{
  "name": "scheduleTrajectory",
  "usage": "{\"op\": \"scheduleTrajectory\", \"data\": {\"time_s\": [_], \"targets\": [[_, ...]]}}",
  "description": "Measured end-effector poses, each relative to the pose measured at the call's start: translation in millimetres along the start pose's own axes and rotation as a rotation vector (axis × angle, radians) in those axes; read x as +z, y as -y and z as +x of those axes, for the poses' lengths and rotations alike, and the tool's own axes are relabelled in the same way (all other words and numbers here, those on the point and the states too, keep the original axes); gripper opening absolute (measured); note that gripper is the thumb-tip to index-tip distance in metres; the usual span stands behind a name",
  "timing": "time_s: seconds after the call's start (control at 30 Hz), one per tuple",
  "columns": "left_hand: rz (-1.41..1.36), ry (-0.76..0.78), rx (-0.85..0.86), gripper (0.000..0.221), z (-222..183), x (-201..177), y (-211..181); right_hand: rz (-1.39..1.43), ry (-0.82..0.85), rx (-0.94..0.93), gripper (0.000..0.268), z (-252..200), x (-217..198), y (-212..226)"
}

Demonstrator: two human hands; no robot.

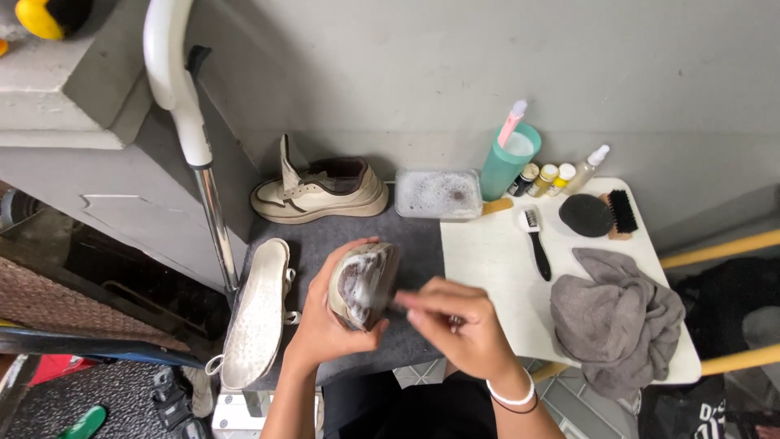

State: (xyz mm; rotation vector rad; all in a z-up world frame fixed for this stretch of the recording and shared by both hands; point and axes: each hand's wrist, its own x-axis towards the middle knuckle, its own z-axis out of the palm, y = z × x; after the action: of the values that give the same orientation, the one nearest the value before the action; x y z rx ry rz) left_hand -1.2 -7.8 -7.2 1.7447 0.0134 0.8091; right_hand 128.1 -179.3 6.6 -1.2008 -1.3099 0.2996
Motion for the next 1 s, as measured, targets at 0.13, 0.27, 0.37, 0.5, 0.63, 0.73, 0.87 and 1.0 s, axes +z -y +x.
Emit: {"op": "scheduleTrajectory", "data": {"time_s": [0.13,0.27,0.37,0.5,0.63,0.73,0.87,1.0], "targets": [[-0.021,-0.034,-0.023,0.087,-3.6,-3.8,0.6,-0.183,-0.135,0.031,0.023,-2.4,8.7,-7.2],[0.022,-0.054,0.028,0.085,0.8,-6.2,-1.9,-0.124,-0.042,0.054,0.021,3.6,3.6,-5.3],[0.024,-0.057,0.004,0.083,-2.8,-5.9,-7.4,-0.146,-0.082,0.104,0.022,0.2,6.1,-8.7],[0.048,-0.075,0.018,0.083,-3.9,-2.4,-5.9,-0.081,0.065,0.087,0.017,-4.5,-2.6,-14.8],[0.014,-0.087,-0.023,0.085,-2.8,0.8,-7.5,-0.145,-0.110,0.038,0.022,-5.0,-4.5,-28.6],[0.082,-0.096,-0.048,0.084,-0.4,2.6,-11.8,-0.050,0.040,0.041,0.023,-1.6,-10.6,-28.5],[0.091,-0.091,-0.050,0.083,-2.7,8.0,-15.0,-0.093,-0.062,0.035,0.021,-6.3,-13.3,-37.6],[0.057,-0.081,-0.052,0.083,-2.7,9.7,-15.4,0.009,0.080,0.071,0.020,-3.3,-13.7,-24.9]]}}
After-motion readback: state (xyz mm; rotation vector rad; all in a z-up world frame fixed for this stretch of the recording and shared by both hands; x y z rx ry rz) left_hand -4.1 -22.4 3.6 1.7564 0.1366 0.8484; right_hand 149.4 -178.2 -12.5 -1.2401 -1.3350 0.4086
